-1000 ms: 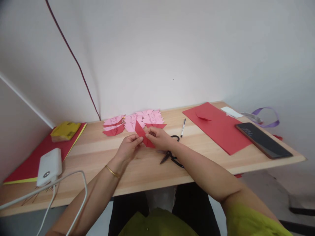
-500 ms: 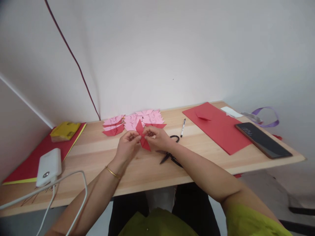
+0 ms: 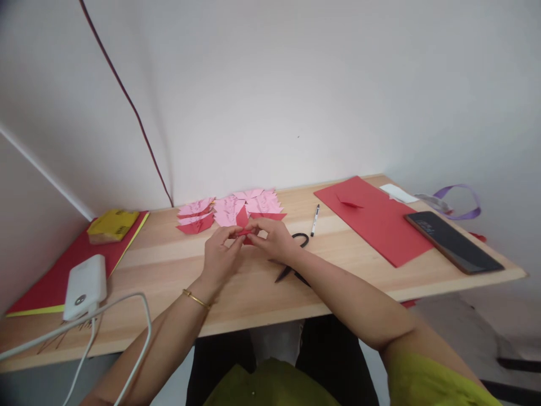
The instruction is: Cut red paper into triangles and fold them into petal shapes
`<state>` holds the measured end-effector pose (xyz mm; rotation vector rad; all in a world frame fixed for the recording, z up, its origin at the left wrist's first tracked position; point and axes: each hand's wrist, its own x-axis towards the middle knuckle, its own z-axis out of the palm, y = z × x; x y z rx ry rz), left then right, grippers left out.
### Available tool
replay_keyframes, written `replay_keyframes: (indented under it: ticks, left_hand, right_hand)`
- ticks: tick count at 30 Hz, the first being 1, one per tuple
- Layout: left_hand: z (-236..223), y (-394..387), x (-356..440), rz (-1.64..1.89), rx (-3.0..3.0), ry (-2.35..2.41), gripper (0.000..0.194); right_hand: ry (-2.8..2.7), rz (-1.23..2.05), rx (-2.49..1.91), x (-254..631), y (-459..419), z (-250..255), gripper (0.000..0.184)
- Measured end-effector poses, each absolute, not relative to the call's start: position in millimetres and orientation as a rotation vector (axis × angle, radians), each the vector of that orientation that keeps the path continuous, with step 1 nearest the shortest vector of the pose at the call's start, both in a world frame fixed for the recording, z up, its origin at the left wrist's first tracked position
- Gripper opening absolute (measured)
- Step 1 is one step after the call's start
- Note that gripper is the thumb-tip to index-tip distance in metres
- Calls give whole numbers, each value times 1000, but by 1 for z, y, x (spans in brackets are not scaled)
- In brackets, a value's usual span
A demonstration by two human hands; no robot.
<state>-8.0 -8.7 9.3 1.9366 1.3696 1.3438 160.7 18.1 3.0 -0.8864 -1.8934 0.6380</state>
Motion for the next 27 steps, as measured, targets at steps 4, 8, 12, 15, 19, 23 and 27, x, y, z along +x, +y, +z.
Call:
replay_keyframes:
  ticks: [4,8,12,15,19,23,27]
  left_hand:
    - [10,-8,-10,1314,2182,1380,16]
    - [12,-9,-10,1350,2252,1426,17]
    - [14,-8,-10,1336,2112,1384,11]
    - [14,-6,-12,1264,1863,1348,11]
    - [12,-3,-13,1193,1657,1283,13]
    - [11,-3,-11,1170,1681,1289,12]
    - [12,-5,-8,1130,1712,1267,9]
  right_hand:
    - [-1941,538,-877,160,17,1,13]
    - [-1944,482,-857,159,16,3,13]
    - [-1918,564,-829,159,15,9,11]
    - [-1860,761,-916,162,17,11,14]
    - [-1746,1041,-991,165,21,8,23]
    - [-1778,1028,-937,165,23,5,21]
    - [-1898,931,-911,164,21,7,19]
